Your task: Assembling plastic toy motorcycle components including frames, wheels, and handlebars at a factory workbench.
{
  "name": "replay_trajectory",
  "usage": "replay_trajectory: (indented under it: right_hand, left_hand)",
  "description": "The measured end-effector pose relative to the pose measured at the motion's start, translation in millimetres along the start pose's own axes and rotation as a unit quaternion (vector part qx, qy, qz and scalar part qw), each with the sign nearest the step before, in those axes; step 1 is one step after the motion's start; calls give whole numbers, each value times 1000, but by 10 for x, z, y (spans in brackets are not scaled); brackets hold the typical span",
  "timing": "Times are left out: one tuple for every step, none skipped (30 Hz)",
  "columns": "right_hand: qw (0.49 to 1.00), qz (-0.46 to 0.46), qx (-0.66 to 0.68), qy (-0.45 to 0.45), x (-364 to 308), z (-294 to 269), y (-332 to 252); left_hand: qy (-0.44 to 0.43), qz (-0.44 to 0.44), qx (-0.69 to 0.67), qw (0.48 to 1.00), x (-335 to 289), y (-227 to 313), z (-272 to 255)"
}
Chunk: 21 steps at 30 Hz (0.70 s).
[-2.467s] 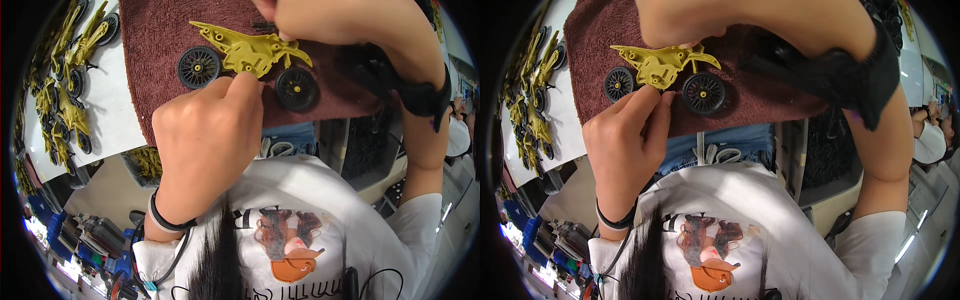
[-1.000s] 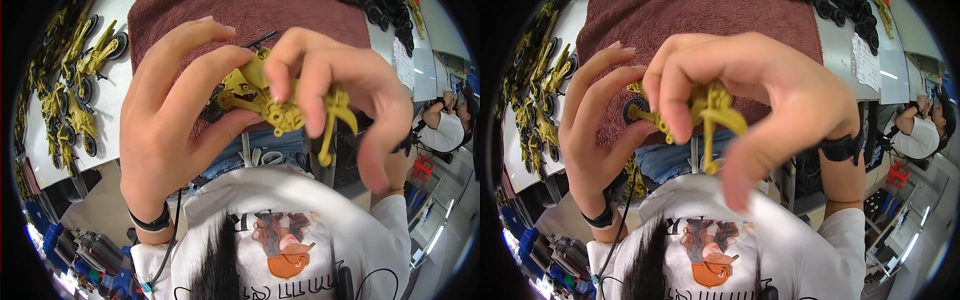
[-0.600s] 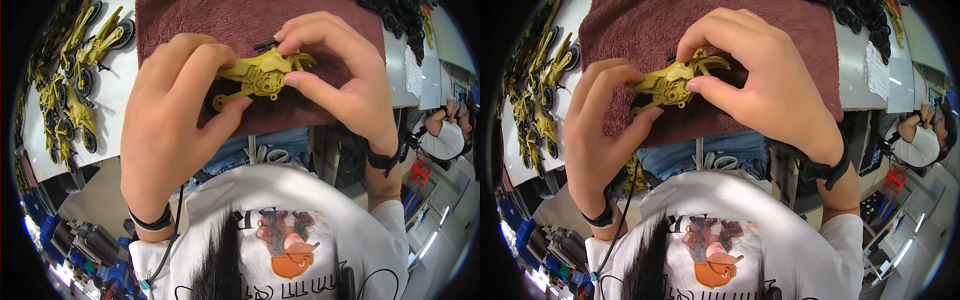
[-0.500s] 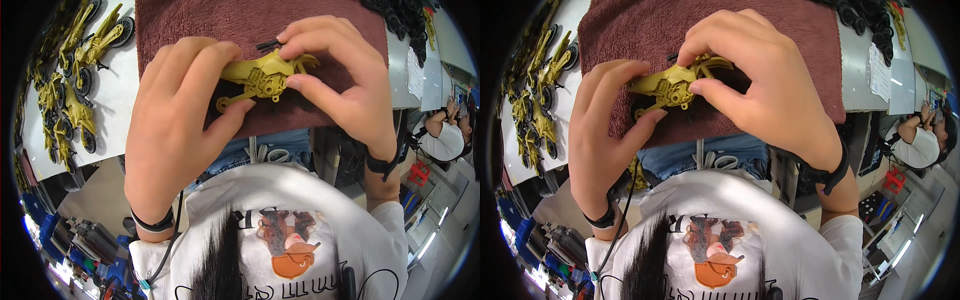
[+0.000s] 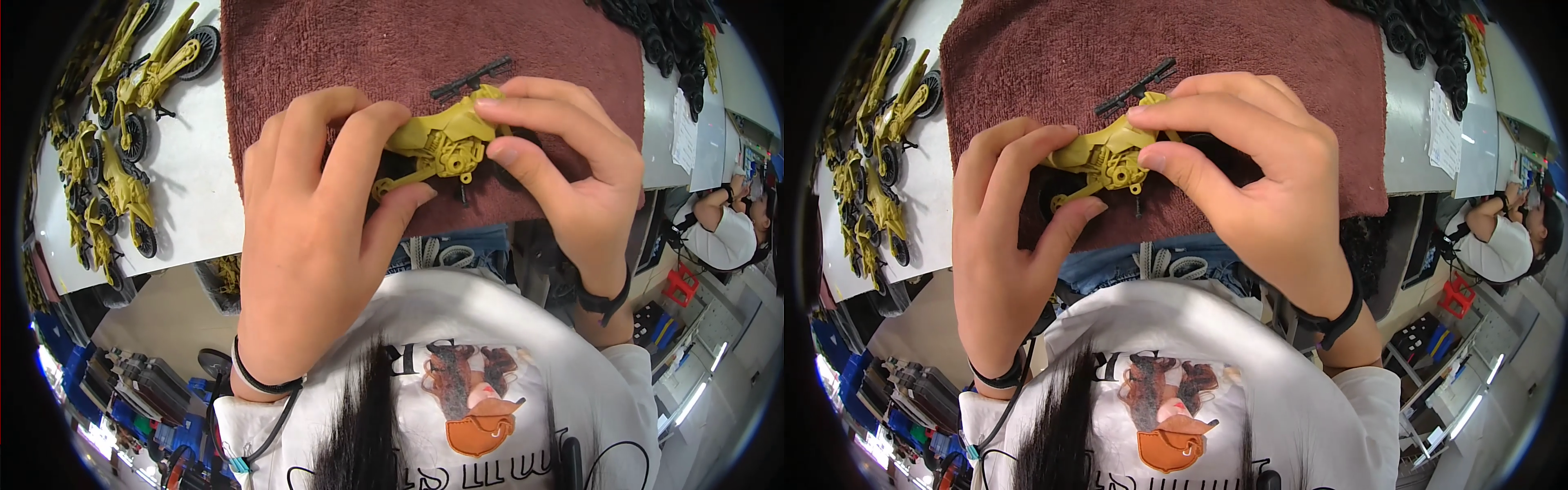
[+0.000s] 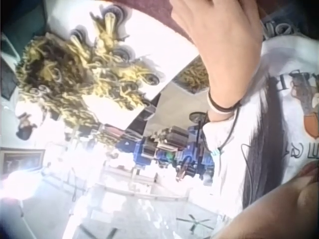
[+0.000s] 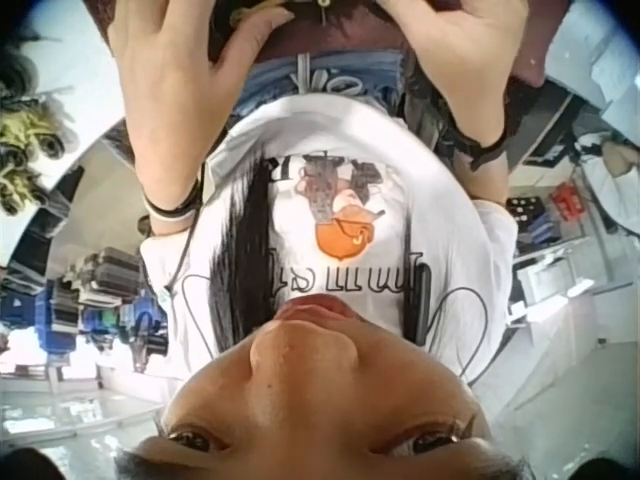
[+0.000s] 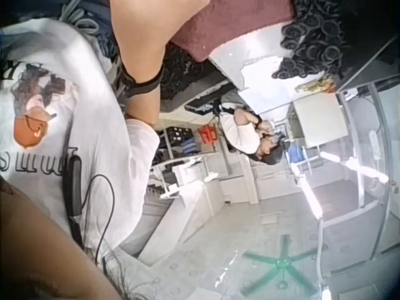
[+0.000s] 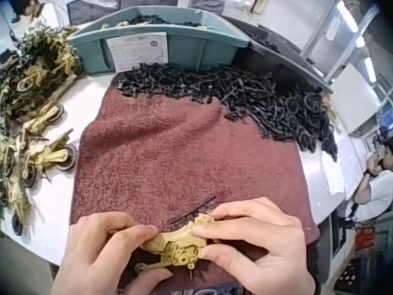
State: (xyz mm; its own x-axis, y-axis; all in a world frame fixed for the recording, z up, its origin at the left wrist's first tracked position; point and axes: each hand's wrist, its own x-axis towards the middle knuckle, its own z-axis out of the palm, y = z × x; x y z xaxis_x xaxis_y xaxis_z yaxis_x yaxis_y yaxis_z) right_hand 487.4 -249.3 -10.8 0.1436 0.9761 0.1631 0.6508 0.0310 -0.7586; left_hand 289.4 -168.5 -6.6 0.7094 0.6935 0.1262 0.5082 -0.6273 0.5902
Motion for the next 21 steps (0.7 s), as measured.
replay_trajectory:
  right_hand:
    - [1000,-8,-4,2,-11,13,13]
    - [1000,-9,-5,3,-34,40,22]
    - [998,20,64,19,-66,79,22]
    - [989,49,132,34,-89,115,9]
    - [990,48,131,34,-98,156,-24]
    - [963,64,253,71,-113,209,-65]
    - [920,79,370,106,-123,229,-90]
    - [915,110,377,92,-95,181,-130]
    - [915,108,377,94,-87,142,-140]
    - [908,171,379,42,-93,91,-141]
    - [896,233,379,-9,-94,53,-159]
    - [880,268,392,0,-96,17,-219]
    - [881,265,391,3,-108,3,-202]
    - [906,188,378,-2,-134,-8,-167]
    - [926,110,362,-7,-151,-21,-148]
    - [924,103,367,3,-168,-25,-162]
    - [925,101,365,5,-176,-25,-166]
    - [927,88,365,6,-177,-21,-173]
    - [928,75,365,7,-180,-16,-183]
    - [920,132,370,-1,-167,-47,-266]
    - [920,131,370,1,-167,-82,-269]
  left_hand:
    - [5,4,24,1000,-1,4,-6]
    - [5,-15,16,1000,-10,1,-21]
    - [5,-36,9,999,-28,6,-35]
    - [8,-69,3,998,-35,48,-48]
    - [9,-69,2,998,-47,47,-46]
    - [12,-75,-25,997,-71,28,-26]
    - [15,-80,-53,995,-90,15,-2]
    - [24,-89,-95,991,-97,22,27]
    - [25,-86,-94,992,-98,23,30]
    - [34,-78,-151,985,-102,30,27]
    - [42,-70,-208,975,-107,36,25]
    - [33,-43,-215,975,-134,15,1]
    - [35,-39,-214,975,-150,38,3]
    - [36,-103,-317,942,-166,65,7]
    - [35,-166,-415,894,-176,89,5]
    - [7,-196,-461,865,-184,84,-17]
    - [7,-192,-462,866,-176,85,2]
    - [26,-167,-500,849,-169,79,28]
    - [44,-142,-537,830,-165,72,57]
    - [39,-126,-557,820,-164,61,83]
    - [39,-124,-557,820,-175,71,87]
